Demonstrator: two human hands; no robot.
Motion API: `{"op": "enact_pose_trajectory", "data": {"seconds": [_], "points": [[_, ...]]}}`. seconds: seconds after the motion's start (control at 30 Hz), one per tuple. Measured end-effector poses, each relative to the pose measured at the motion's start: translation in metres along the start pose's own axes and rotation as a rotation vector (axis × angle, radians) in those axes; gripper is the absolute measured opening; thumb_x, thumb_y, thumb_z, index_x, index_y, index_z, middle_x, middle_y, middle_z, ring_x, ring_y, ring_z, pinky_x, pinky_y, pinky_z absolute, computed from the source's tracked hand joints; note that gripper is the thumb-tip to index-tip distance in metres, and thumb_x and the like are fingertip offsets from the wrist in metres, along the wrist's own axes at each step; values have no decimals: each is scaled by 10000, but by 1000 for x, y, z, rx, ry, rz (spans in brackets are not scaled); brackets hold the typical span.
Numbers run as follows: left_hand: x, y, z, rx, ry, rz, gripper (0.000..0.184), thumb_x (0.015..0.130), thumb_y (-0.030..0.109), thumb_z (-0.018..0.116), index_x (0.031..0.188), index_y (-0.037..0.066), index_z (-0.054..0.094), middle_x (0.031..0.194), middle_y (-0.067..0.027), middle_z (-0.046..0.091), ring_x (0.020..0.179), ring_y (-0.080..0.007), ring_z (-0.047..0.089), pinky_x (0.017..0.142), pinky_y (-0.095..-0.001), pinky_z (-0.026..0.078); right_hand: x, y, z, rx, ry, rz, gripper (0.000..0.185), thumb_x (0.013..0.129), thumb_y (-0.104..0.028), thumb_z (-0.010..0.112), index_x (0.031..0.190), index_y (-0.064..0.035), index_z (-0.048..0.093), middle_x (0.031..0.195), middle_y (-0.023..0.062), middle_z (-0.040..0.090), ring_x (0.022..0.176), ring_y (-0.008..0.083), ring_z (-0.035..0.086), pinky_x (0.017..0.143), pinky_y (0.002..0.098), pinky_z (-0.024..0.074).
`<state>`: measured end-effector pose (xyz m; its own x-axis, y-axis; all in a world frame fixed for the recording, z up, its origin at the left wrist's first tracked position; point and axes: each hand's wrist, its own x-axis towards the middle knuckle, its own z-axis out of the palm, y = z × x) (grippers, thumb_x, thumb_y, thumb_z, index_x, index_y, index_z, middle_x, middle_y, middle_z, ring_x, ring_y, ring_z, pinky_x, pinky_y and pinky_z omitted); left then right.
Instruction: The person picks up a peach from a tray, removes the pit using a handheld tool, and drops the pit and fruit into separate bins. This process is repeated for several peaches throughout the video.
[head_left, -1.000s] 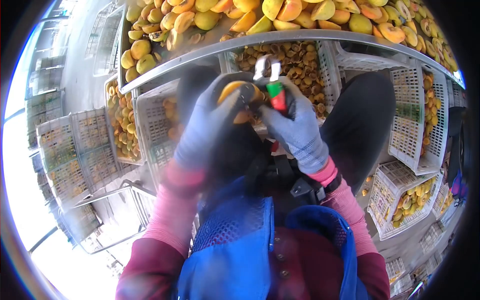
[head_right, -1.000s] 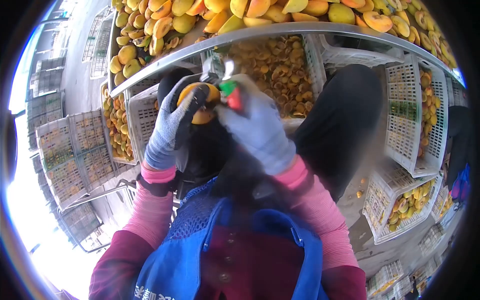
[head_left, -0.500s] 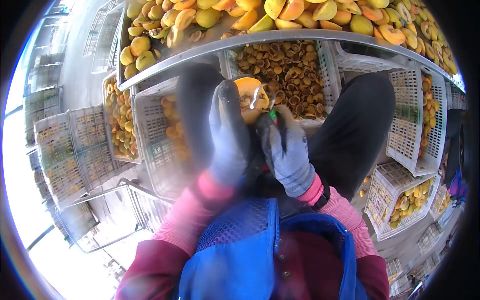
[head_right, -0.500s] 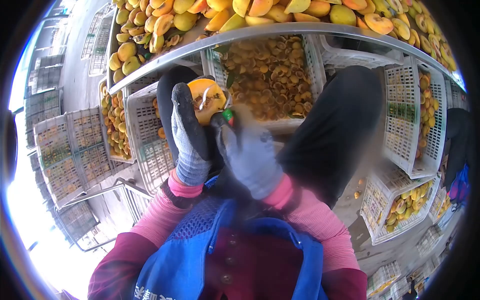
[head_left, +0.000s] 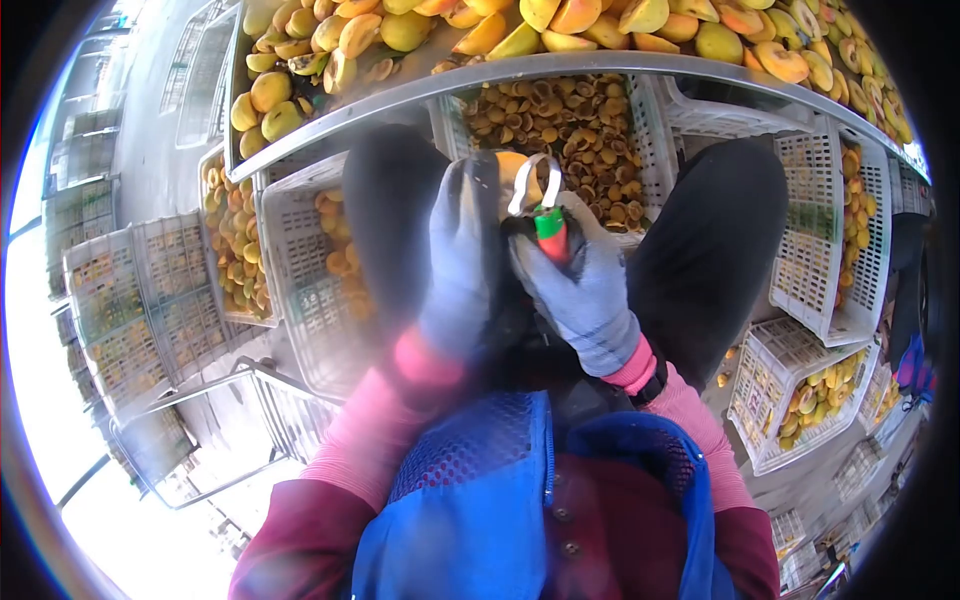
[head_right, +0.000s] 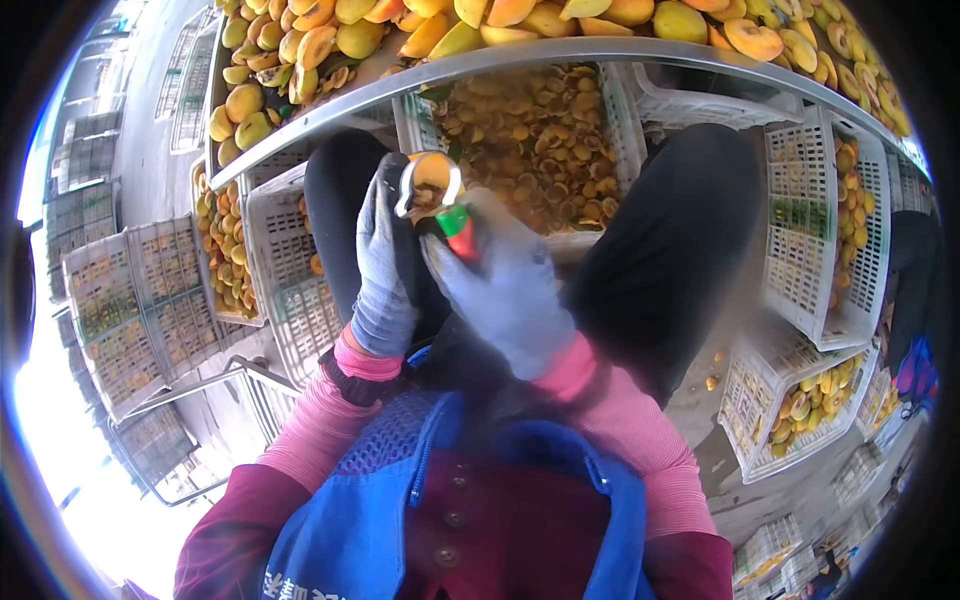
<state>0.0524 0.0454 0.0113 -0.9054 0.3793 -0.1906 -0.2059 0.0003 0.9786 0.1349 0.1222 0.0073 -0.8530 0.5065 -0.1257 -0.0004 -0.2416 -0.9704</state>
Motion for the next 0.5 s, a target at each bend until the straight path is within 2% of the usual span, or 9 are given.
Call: {"op": "enact_pose_trajectory", "data": {"seconds": [0.03,0.1,0.17,0.2,0.23,0.33,0.43,0.5], "points": [[2,10,0,-101,-14,-74,364,977,315,474,1111,-14,552,976,-70,608,875,-134,596,798,-269,487,-3,-4,-3,149,-34,117,238,867,57,540,1100,13,515,920,63,614,783,120,601,664,235,483],[7,-10,-8,133,-13,176,352,972,316,483,1098,-7,544,944,-81,599,844,-138,576,749,-273,474,-5,-2,-14,-351,-62,-86,230,897,-32,543,1113,39,506,927,132,632,834,166,631,688,268,501],[6,-8,-3,112,19,152,344,971,317,482,1085,-2,545,928,-85,595,832,-137,564,727,-276,467,-10,-8,-14,-682,-115,-167,263,912,-87,536,1130,57,501,917,182,627,820,224,642,694,308,506],[2,-3,2,-30,52,6,343,973,318,476,1078,0,551,929,-83,595,835,-134,561,729,-276,467,-14,-7,-10,-727,-78,-151,282,915,-107,533,1135,66,499,919,203,622,815,254,643,698,328,506],[0,2,7,-171,85,-139,343,975,319,471,1071,1,557,929,-81,595,838,-131,558,732,-277,467,-15,-6,-9,-736,-63,-138,297,917,-119,529,1142,73,496,920,217,619,809,279,640,699,343,504],[-1,-6,6,-81,112,-44,333,979,313,464,1051,6,570,919,-81,596,830,-123,554,731,-264,463,-17,-5,-6,-686,-56,-101,337,921,-139,514,1164,93,485,921,248,611,789,347,626,697,380,495],[-2,-5,3,12,34,28,333,981,318,461,1049,10,570,916,-76,596,819,-118,552,726,-253,460,-19,-6,-3,-563,-57,-20,348,933,-160,487,1172,93,479,884,229,619,759,343,622,682,382,488],[-7,2,8,4,62,23,331,981,319,462,1047,13,570,913,-73,595,809,-116,551,720,-249,459,-20,-3,-3,-544,-42,-131,348,939,-166,476,1172,93,477,858,219,622,735,325,621,670,379,485]]}}
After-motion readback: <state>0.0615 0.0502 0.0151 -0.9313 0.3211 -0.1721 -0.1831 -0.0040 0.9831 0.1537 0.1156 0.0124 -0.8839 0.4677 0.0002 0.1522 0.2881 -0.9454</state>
